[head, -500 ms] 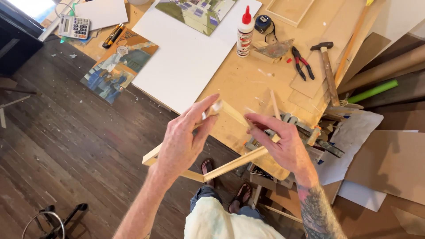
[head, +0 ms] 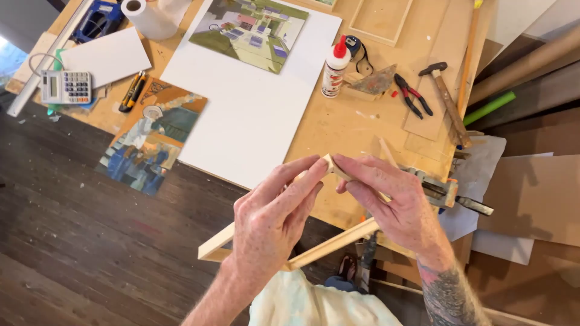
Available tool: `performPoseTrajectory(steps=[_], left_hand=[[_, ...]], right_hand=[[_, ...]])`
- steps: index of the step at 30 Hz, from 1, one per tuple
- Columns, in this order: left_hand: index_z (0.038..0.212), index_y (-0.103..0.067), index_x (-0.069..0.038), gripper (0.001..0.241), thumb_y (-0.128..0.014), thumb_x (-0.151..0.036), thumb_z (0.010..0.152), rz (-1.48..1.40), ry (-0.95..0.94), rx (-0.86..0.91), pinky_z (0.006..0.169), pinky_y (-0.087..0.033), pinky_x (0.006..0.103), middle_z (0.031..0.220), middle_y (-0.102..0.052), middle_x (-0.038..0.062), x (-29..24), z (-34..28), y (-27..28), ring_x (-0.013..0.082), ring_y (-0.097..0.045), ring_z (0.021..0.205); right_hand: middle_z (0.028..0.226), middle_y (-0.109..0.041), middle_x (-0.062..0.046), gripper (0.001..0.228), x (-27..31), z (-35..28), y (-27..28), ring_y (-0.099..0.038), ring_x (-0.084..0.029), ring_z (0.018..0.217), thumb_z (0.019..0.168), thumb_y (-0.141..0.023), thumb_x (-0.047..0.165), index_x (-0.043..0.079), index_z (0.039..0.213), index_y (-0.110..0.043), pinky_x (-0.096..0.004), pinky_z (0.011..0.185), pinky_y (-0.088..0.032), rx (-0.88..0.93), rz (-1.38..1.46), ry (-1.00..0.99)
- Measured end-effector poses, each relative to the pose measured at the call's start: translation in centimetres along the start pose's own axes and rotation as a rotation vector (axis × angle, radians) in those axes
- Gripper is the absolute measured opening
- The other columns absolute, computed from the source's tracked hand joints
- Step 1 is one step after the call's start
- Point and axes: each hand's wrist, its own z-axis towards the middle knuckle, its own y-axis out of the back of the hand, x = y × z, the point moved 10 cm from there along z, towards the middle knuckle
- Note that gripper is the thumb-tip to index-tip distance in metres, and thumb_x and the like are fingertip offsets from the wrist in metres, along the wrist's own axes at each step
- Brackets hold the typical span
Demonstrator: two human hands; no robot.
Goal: Assembling a small wooden frame using glue, a hammer, and a corner clamp on a workbench.
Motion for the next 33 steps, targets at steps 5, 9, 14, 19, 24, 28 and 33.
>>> performPoseTrajectory(steps=[5,9,14,19,24,28,33], left_hand=[[0.137,-0.060,-0.011,0.036,-0.059,0.004,0.104,-0.102,0.014,0.108,0.073,-0.059,0.0252,0.130,-0.069,0.011,2.8,1.5,2.8,0.0156,-0.073,0.089],[0.137,-0.061,-0.014,0.037,-0.059,0.002,0.104,-0.160,0.020,0.164,0.076,-0.058,0.0243,0.133,-0.069,0.010,4.5,2.1,4.5,0.0129,-0.070,0.081],[0.136,-0.060,-0.007,0.033,-0.057,0.004,0.104,-0.184,-0.049,0.124,0.079,-0.059,0.0266,0.130,-0.068,0.014,5.4,2.8,6.3,0.0194,-0.072,0.093],[0.135,-0.061,-0.011,0.039,-0.061,0.008,0.101,-0.180,-0.003,0.086,0.071,-0.058,0.0244,0.126,-0.067,0.009,8.0,2.6,6.4,0.0137,-0.066,0.075],[0.134,-0.063,-0.009,0.037,-0.061,0.007,0.100,-0.141,-0.006,0.057,0.069,-0.060,0.0255,0.125,-0.068,0.011,9.4,3.4,5.8,0.0152,-0.068,0.074],[0.129,-0.065,0.002,0.037,-0.059,0.007,0.094,-0.258,0.135,0.128,0.058,-0.064,0.0317,0.115,-0.070,0.020,13.6,4.5,2.4,0.0269,-0.074,0.078],[0.124,-0.073,-0.001,0.033,-0.062,0.002,0.093,-0.271,0.317,0.192,0.064,-0.061,0.0378,0.113,-0.072,0.021,25.4,2.6,-7.2,0.0354,-0.075,0.082]], right_hand=[[0.099,-0.076,-0.003,0.032,1.6,2.8,-1.4,-0.076,-0.011,0.086,0.100,-0.062,0.009,0.009,0.131,-0.066,-0.022,0.082,-0.060,-0.118,-0.087,0.008],[0.111,-0.076,-0.005,0.032,3.1,4.4,-3.0,-0.074,-0.014,0.089,0.100,-0.061,0.009,0.007,0.132,-0.065,-0.025,0.084,-0.061,-0.104,-0.134,0.024],[0.115,-0.074,-0.006,0.035,4.0,6.2,-4.6,-0.074,-0.012,0.089,0.100,-0.059,0.008,0.006,0.135,-0.063,-0.023,0.086,-0.062,-0.095,-0.154,-0.011],[0.128,-0.072,-0.008,0.035,3.5,7.6,-5.6,-0.081,-0.013,0.085,0.100,-0.058,0.007,0.008,0.134,-0.064,-0.023,0.085,-0.064,-0.067,-0.232,0.008],[0.130,-0.071,-0.009,0.037,2.4,9.1,-5.8,-0.081,-0.015,0.086,0.101,-0.058,0.007,0.009,0.137,-0.061,-0.024,0.082,-0.065,-0.049,-0.230,0.037],[0.104,-0.079,-0.008,0.039,-3.2,10.8,-6.2,-0.078,-0.016,0.080,0.098,-0.061,0.015,0.015,0.137,-0.064,-0.031,0.075,-0.064,-0.019,-0.165,-0.167],[0.126,-0.066,-0.025,0.034,-16.1,12.6,-7.2,-0.075,-0.032,0.091,0.099,-0.061,0.008,0.004,0.132,-0.066,-0.038,0.070,-0.064,-0.020,-0.002,-0.289]])
